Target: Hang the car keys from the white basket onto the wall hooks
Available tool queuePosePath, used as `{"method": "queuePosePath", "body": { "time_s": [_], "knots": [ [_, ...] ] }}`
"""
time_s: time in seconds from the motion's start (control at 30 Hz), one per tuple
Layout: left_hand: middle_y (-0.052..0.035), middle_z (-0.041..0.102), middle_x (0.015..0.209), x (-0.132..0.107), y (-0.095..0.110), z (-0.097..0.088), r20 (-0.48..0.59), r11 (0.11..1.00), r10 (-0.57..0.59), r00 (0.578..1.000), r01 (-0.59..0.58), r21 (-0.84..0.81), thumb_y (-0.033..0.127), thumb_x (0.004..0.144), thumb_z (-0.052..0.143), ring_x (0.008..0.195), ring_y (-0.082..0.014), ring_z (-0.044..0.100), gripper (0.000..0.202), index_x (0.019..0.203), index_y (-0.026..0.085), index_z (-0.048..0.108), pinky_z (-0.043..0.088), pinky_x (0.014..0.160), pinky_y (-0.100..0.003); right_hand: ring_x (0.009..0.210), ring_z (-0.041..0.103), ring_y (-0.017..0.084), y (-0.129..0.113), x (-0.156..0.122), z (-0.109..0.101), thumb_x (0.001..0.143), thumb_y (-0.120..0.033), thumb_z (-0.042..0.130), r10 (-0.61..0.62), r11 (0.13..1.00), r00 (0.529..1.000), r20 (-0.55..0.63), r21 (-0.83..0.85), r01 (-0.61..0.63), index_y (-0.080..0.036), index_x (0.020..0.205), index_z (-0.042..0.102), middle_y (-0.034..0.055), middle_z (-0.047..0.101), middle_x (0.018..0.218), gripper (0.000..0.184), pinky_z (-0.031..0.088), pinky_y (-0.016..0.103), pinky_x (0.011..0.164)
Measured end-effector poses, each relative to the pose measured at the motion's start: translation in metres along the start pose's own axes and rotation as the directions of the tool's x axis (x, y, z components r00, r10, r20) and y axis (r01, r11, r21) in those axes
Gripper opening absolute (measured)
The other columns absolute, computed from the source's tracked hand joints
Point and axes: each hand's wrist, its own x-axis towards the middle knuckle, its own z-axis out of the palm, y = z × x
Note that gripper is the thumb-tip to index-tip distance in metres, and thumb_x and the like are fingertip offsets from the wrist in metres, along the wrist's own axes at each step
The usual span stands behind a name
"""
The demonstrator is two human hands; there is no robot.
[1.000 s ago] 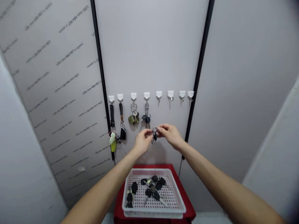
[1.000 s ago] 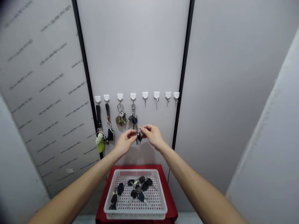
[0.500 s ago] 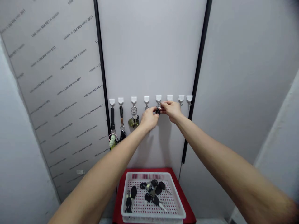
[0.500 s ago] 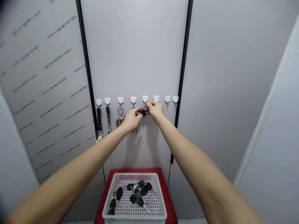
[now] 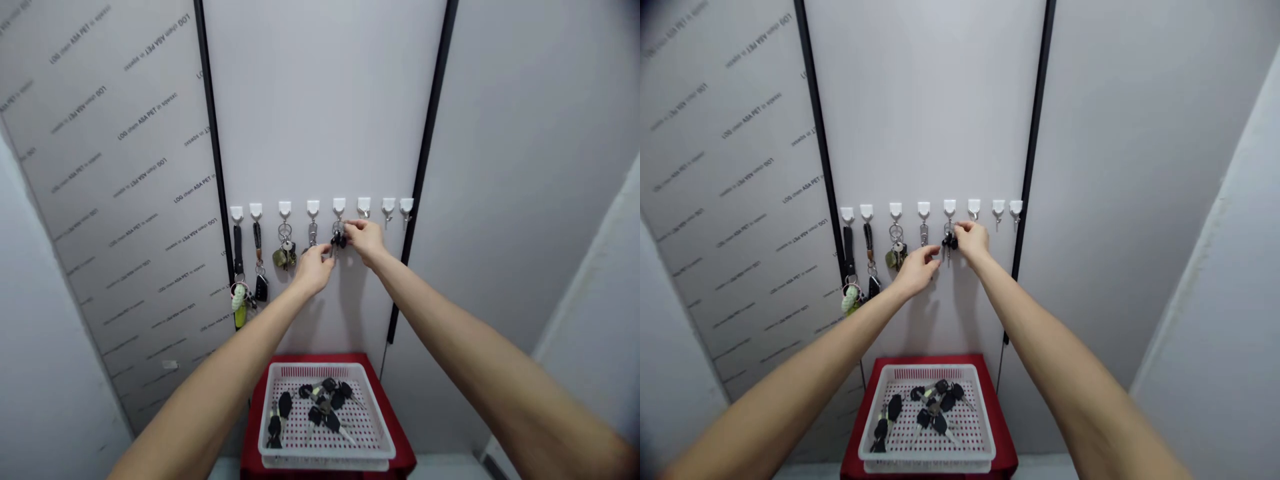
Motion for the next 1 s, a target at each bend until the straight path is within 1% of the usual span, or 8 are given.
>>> {"method": "queuePosePath", "body": {
  "time_s": [0.13, 0.23, 0.33, 0.47, 0.6, 0.73, 0.87, 1.0],
  "knots": [
    [-0.0055, 0.053, 0.094, -0.036, -0.027, 0.017, 0.082, 0.997, -0.057, 0.995, 0.061, -0.044, 0.015, 0.063, 0.041, 0.074, -0.0102, 0.049, 0.033, 0.095, 0.012, 0.048, 0.037, 0.073, -0.023, 0.066, 0.051, 0.01, 0.034, -0.035, -0.011, 0.059, -0.022, 0.045, -0.056, 0.997, 0.998, -0.026, -0.063, 0.055, -0.012, 0.081, 0.053, 0.0045, 0.057, 0.077, 0.026, 0.04, 0.024, 0.061],
    [-0.0051, 0.053, 0.092, -0.077, -0.061, 0.038, 0.175, 0.99, -0.125, 0.977, 0.135, -0.044, 0.015, 0.064, 0.04, 0.075, -0.01, 0.048, 0.03, 0.093, 0.012, 0.049, 0.037, 0.073, -0.022, 0.067, 0.051, 0.01, 0.077, -0.083, -0.021, 0.06, -0.022, 0.043, 0.026, 0.991, 0.99, 0.139, -0.137, -0.007, -0.011, 0.081, 0.053, 0.0056, 0.058, 0.079, 0.025, 0.04, 0.025, 0.063],
    [-0.0054, 0.054, 0.09, -0.121, -0.095, 0.059, 0.288, 0.971, -0.237, 0.928, 0.239, 0.029, 0.014, 0.064, 0.039, 0.077, -0.0106, 0.048, 0.029, 0.091, 0.012, 0.05, 0.036, 0.073, -0.022, 0.066, 0.052, 0.012, 0.124, -0.139, -0.03, 0.062, -0.02, 0.041, 0.19, 0.949, 0.894, 0.407, -0.31, -0.061, -0.011, 0.075, 0.055, 0.0059, 0.059, 0.074, 0.021, 0.039, 0.025, 0.063],
    [-0.005, 0.055, 0.086, -0.165, -0.128, 0.077, 0.407, 0.945, -0.326, 0.853, 0.279, 0.171, 0.014, 0.062, 0.041, 0.076, -0.0115, 0.048, 0.027, 0.087, 0.014, 0.052, 0.036, 0.071, -0.022, 0.069, 0.051, 0.013, 0.163, -0.19, -0.039, 0.061, -0.015, 0.041, 0.246, 0.847, 0.753, 0.61, -0.513, 0.139, -0.014, 0.073, 0.057, 0.0051, 0.059, 0.073, 0.02, 0.037, 0.025, 0.066],
    [-0.0037, 0.053, 0.089, -0.18, -0.135, 0.082, 0.444, 0.948, -0.285, 0.849, 0.182, 0.262, 0.015, 0.061, 0.043, 0.082, -0.0124, 0.046, 0.027, 0.086, 0.017, 0.052, 0.034, 0.073, -0.022, 0.084, 0.045, 0.015, 0.169, -0.202, -0.04, 0.061, -0.012, 0.042, 0.198, 0.751, 0.672, 0.714, -0.551, 0.364, -0.017, 0.083, 0.055, 0.0051, 0.054, 0.086, 0.027, 0.032, 0.025, 0.074],
    [-0.0032, 0.054, 0.084, -0.181, -0.13, 0.081, 0.511, 0.932, -0.282, 0.812, 0.105, 0.346, 0.018, 0.06, 0.043, 0.08, -0.0138, 0.047, 0.027, 0.086, 0.019, 0.052, 0.034, 0.071, -0.023, 0.084, 0.041, 0.017, 0.167, -0.205, -0.038, 0.061, -0.014, 0.043, 0.208, 0.662, 0.612, 0.763, -0.57, 0.487, -0.02, 0.086, 0.054, 0.0049, 0.051, 0.086, 0.029, 0.031, 0.027, 0.072],
    [-0.0019, 0.056, 0.078, -0.18, -0.126, 0.081, 0.545, 0.91, -0.314, 0.777, 0.083, 0.406, 0.02, 0.06, 0.045, 0.075, -0.0146, 0.049, 0.024, 0.082, 0.021, 0.052, 0.035, 0.068, -0.024, 0.08, 0.041, 0.016, 0.169, -0.209, -0.038, 0.061, -0.015, 0.042, 0.219, 0.641, 0.613, 0.759, -0.585, 0.496, -0.018, 0.072, 0.057, 0.0047, 0.051, 0.082, 0.018, 0.03, 0.027, 0.069],
    [-0.0015, 0.055, 0.079, -0.181, -0.127, 0.08, 0.542, 0.918, -0.292, 0.788, 0.071, 0.39, 0.023, 0.06, 0.046, 0.073, -0.0142, 0.049, 0.023, 0.081, 0.021, 0.052, 0.035, 0.066, -0.023, 0.076, 0.043, 0.014, 0.172, -0.206, -0.038, 0.06, -0.015, 0.043, 0.212, 0.759, 0.63, 0.747, -0.532, 0.375, -0.017, 0.068, 0.056, 0.003, 0.054, 0.075, 0.015, 0.032, 0.024, 0.068]
  ]
}}
